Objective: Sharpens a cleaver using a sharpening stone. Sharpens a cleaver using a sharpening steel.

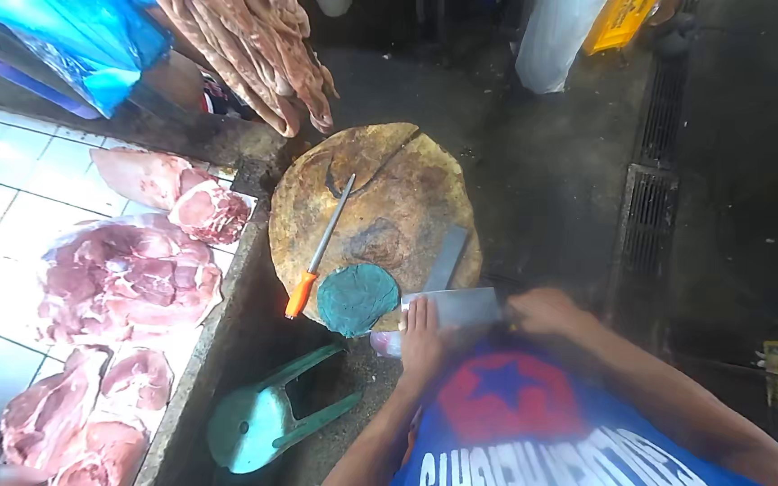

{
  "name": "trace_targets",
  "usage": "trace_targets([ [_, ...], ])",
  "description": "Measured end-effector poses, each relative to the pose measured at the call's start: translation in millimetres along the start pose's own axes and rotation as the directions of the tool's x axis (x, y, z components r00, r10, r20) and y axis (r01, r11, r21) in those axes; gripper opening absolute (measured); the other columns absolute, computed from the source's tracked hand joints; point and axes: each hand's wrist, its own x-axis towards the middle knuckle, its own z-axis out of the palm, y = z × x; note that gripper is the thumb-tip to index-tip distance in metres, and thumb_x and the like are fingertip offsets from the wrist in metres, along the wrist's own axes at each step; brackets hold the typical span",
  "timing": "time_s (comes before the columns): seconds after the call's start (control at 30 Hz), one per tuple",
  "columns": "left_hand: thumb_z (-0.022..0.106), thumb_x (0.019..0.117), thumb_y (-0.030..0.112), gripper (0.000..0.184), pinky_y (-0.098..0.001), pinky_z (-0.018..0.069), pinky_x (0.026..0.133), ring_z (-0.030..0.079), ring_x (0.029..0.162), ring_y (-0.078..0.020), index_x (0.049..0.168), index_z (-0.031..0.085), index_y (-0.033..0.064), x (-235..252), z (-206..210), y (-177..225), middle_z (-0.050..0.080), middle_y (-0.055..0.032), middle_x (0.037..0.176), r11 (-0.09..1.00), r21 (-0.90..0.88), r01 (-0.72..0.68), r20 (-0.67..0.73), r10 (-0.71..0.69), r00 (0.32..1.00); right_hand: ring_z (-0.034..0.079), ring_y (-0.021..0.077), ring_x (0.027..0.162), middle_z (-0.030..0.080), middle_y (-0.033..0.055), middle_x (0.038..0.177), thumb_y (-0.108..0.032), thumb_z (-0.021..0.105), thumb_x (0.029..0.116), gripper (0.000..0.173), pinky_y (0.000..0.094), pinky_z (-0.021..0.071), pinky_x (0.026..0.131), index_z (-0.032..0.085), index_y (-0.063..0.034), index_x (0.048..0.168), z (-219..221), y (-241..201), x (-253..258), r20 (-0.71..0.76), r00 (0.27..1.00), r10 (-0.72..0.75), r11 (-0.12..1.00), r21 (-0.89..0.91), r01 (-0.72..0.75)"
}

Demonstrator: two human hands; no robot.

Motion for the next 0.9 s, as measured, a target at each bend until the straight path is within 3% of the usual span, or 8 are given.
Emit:
trace_targets([
  [0.1,0.041,0.1006,0.068,0.082,-0.0602,0.0256,0.123,0.039,0.149,-0.0382,0.149,0.051,0.0021,34.3,2.0,33.0,0.047,-0.0215,0.156,0.997,-0.065,-0.03,0.044,0.033,0.999,0.069,0.0441,0.102,0.072,0.02,0.103,-0.032,0.071,0.0892,0.032,0.0702,0.0513,0.084,0.068,-0.0116,0.114,-9.1,29.9,-20.7,-0.069,0.994,0.08,0.997,0.024,-0.078],
  [0.23,0.043,0.0996,0.069,0.078,-0.0515,0.0222,0.127,0.03,0.155,-0.0271,0.153,0.047,0.0119,92.1,19.6,69.1,0.04,-0.0108,0.163,0.977,-0.129,-0.172,0.047,0.179,0.983,0.069,0.0434,0.1,0.072,0.0195,0.101,-0.03,0.07,0.0899,0.029,0.0682,0.0526,0.081,0.067,-0.0126,0.113,-26.4,67.7,-49.6,-0.098,0.963,0.252,0.968,0.012,-0.252],
  [0.33,0.041,0.1001,0.069,0.076,-0.0513,0.0248,0.127,0.032,0.154,-0.0233,0.154,0.047,0.0151,66.1,13.2,44.4,0.041,-0.0068,0.163,0.987,-0.119,-0.111,0.051,0.118,0.992,0.069,0.0442,0.101,0.072,0.0204,0.102,-0.026,0.072,0.0888,0.029,0.0698,0.0521,0.082,0.069,-0.0107,0.113,-31.7,40.2,-39.3,-0.038,0.986,0.163,0.987,0.006,-0.163],
  [0.47,0.039,0.0998,0.07,0.081,-0.0573,0.03,0.122,0.042,0.148,-0.0329,0.15,0.052,0.008,1.1,-9.4,-10.2,0.049,-0.0148,0.156,1.0,-0.023,0.009,0.065,-0.007,0.998,0.068,0.0435,0.102,0.071,0.0192,0.104,-0.028,0.073,0.0869,0.03,0.0706,0.0515,0.084,0.068,-0.0115,0.111,-5.1,-7.8,0.4,0.045,0.999,-0.007,0.999,0.044,0.005],
  [0.53,0.035,0.0996,0.072,0.084,-0.058,0.0304,0.121,0.044,0.147,-0.0347,0.149,0.053,0.0063,-2.2,-16.3,-14.3,0.051,-0.0167,0.154,1.0,0.025,0.016,0.067,-0.018,0.998,0.068,0.0421,0.103,0.071,0.0182,0.104,-0.031,0.073,0.0881,0.033,0.0689,0.051,0.087,0.067,-0.0122,0.114,-1.6,-8.0,7.7,0.041,0.999,-0.03,0.998,0.048,0.028],
  [0.67,0.043,0.0996,0.068,0.082,-0.0591,0.0259,0.123,0.038,0.149,-0.0373,0.148,0.053,0.0035,43.6,-4.7,44.1,0.047,-0.0205,0.156,0.997,-0.067,-0.044,0.102,0.051,0.993,0.069,0.0433,0.101,0.072,0.0194,0.1,-0.033,0.071,0.0895,0.032,0.0698,0.0509,0.085,0.067,-0.0116,0.113,-9.5,45.8,-24.9,-0.04,0.995,0.089,0.995,0.054,-0.087],
  [0.77,0.043,0.1004,0.067,0.076,-0.0549,0.027,0.124,0.036,0.151,-0.0315,0.148,0.053,0.0082,73.4,7.3,64.7,0.047,-0.0146,0.158,0.987,-0.099,-0.127,0.069,0.134,0.989,0.069,0.0429,0.099,0.071,0.019,0.099,-0.029,0.07,0.0896,0.029,0.0678,0.0521,0.082,0.067,-0.0119,0.113,-20.1,66.3,-36.6,-0.043,0.984,0.175,0.984,0.022,-0.174],
  [0.9,0.045,0.1014,0.064,0.07,-0.0555,0.0348,0.12,0.044,0.147,-0.0297,0.146,0.056,0.0111,48.2,-30.0,-14.3,0.051,-0.012,0.155,0.999,0.022,-0.033,0.183,0.029,0.983,0.067,0.0426,0.105,0.071,0.0202,0.107,-0.026,0.071,0.0906,0.029,0.0701,0.0509,0.086,0.07,-0.0092,0.114,-31.1,-6.0,19.5,0.081,0.996,0.031,0.993,0.11,-0.04],
])
